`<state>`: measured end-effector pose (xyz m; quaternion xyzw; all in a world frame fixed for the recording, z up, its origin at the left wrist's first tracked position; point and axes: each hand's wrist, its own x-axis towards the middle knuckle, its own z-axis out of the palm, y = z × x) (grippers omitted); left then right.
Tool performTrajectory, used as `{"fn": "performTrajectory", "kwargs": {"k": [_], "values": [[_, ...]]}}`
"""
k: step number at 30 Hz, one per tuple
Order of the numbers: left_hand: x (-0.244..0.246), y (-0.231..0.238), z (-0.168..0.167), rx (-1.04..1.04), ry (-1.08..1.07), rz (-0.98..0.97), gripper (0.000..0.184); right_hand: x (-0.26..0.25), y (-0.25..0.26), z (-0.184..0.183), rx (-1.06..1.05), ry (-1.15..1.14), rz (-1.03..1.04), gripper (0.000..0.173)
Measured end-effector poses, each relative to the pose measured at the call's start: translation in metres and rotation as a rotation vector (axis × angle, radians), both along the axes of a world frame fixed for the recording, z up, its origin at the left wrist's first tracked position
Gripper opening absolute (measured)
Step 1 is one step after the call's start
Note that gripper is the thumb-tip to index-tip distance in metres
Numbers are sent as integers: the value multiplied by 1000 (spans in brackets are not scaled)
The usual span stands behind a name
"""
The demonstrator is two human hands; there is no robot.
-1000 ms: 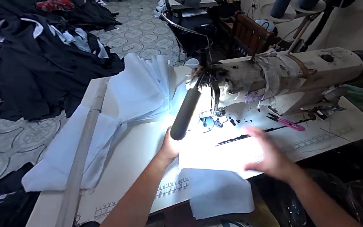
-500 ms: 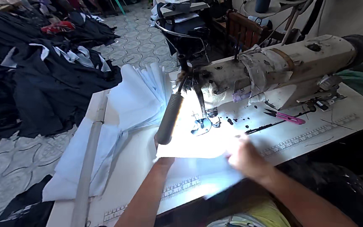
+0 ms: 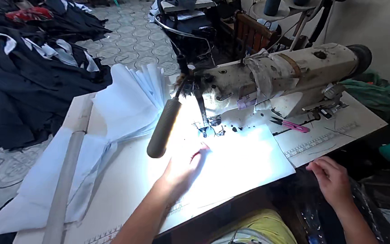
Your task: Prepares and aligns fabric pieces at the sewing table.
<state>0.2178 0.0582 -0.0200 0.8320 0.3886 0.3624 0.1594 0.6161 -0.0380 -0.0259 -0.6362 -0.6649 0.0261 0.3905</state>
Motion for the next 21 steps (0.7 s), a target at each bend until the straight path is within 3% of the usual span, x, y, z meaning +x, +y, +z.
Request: {"fn": "performTrajectory", "kwargs": {"k": [2,5,8,10,12,14,15,16,18,21], "values": [[28,-11,-7,62,106,-14,36,-8,4,4,-132,8,4,42],[47,-23,-23,38,394,5,58,-34,11,4,-89,89,103,29],[44,-22,-25,28,364,47,67,-33,10,4,71,140,415,10],[44,-22,-24,31,279,123,73,-26,2,4,54,42,612,12],[42,-22,-21,56,265,160,74,-22,-7,-4,49,-153,633,14],[40,-22,-25,188,211,103,44,-18,-12,-16,20,-221,602,13],[38,-22,-26,248,205,54,24,-14,-14,-22,6,-178,580,12],[36,-24,-24,282,222,3,18,-7,-16,-26,-11,-81,549,13],[33,-29,-22,264,276,-67,24,19,-21,-29,-12,138,370,19],[25,-34,-22,96,267,-126,29,83,-44,-54,-60,293,-234,24]]}}
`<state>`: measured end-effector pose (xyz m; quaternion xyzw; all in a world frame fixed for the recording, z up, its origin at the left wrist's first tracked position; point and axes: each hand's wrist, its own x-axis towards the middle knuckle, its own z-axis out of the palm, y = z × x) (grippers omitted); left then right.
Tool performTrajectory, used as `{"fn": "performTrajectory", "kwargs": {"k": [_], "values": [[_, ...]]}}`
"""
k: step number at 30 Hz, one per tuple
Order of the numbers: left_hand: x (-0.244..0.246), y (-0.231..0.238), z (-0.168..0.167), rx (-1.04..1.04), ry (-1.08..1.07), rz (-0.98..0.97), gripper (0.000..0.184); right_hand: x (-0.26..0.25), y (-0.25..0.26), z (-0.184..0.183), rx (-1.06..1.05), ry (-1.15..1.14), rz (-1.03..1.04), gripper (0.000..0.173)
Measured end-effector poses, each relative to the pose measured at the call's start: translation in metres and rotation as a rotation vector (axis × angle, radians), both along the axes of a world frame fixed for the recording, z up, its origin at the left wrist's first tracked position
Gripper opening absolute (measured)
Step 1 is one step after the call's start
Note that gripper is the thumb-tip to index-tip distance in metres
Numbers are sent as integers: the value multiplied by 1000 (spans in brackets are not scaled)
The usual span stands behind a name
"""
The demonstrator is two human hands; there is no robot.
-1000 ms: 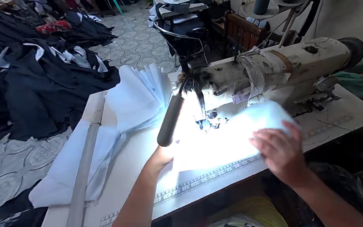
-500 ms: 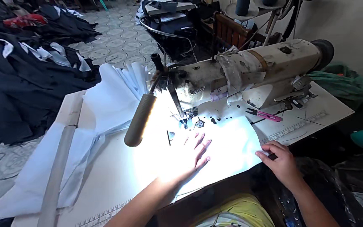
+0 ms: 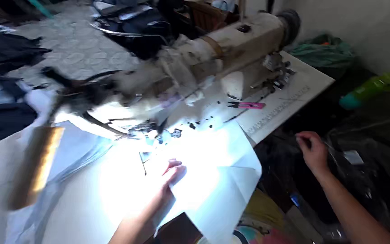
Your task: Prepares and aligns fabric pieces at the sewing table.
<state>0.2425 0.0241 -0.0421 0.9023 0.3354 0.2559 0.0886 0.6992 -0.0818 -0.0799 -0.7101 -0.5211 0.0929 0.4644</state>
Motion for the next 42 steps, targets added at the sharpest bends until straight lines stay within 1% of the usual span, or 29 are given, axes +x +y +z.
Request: {"fn": "performTrajectory", "kwargs": {"k": [1,2,4,5,6,7,9,10,12,14,16,18,20,21,22,23,24,25,26,28,29,30,32,33,34,36,38,39,42], "values": [[-3,0,1,-45,6,-22,31,20,-16,-21,-131,44,-190,27],[-5,-1,5,-81,16,-51,32,36,-36,-44,-282,77,-319,31],[-6,-1,11,-111,51,-83,37,48,-82,-94,-521,76,-400,45],[-6,-1,15,-137,81,-85,40,46,-101,-115,-604,54,-398,54],[-7,0,16,-144,102,-79,42,41,-115,-130,-656,16,-388,58],[-7,0,18,-156,115,-75,44,37,-123,-139,-678,-25,-378,56],[-6,1,29,-232,151,-80,46,37,-122,-141,-678,-44,-365,40],[-5,2,34,-275,159,-88,45,40,-119,-140,-682,-28,-362,32],[-4,5,38,-343,131,-77,42,48,-115,-136,-680,29,-362,26],[-3,4,33,-317,66,-35,36,53,-114,-130,-616,105,-372,24],[4,-5,25,-268,24,30,39,56,-114,-119,-488,156,-396,25],[9,-11,12,-163,48,61,48,61,-100,-86,-346,248,-407,31],[16,-19,-3,-42,25,66,48,63,-71,-34,-137,398,-332,32],[19,-22,-6,-26,6,63,46,61,-55,-5,10,485,-236,24],[20,-25,-7,-31,-2,61,44,56,-38,25,179,595,-83,14],[21,-26,-7,-35,-7,60,42,49,-22,55,304,668,97,12],[22,-27,-6,-36,-10,66,41,39,-5,81,354,657,290,13],[23,-28,-5,-31,-12,77,41,24,12,105,355,580,453,16],[24,-29,-4,-44,-19,86,41,1,27,124,326,476,558,16],[23,-33,0,-118,-57,91,47,-62,55,148,208,233,761,15],[23,-35,4,-184,-92,90,53,-94,71,142,167,82,888,17],[22,-37,8,-247,-147,87,59,-126,83,128,133,-86,973,21],[18,-36,9,-367,-270,60,74,-180,93,94,53,-446,1061,21],[17,-35,10,-421,-317,66,77,-196,93,80,-14,-545,1086,23],[17,-35,12,-486,-346,94,74,-206,91,69,-50,-569,1090,24],[20,-34,23,-641,-360,192,53,-211,89,55,-32,-512,1040,25],[20,-30,25,-702,-332,223,40,-207,88,51,-33,-452,982,28],[20,-29,24,-699,-334,213,39,-206,87,50,-12,-435,961,28],[20,-27,18,-642,-398,180,44,-204,86,47,82,-359,978,22]]}}
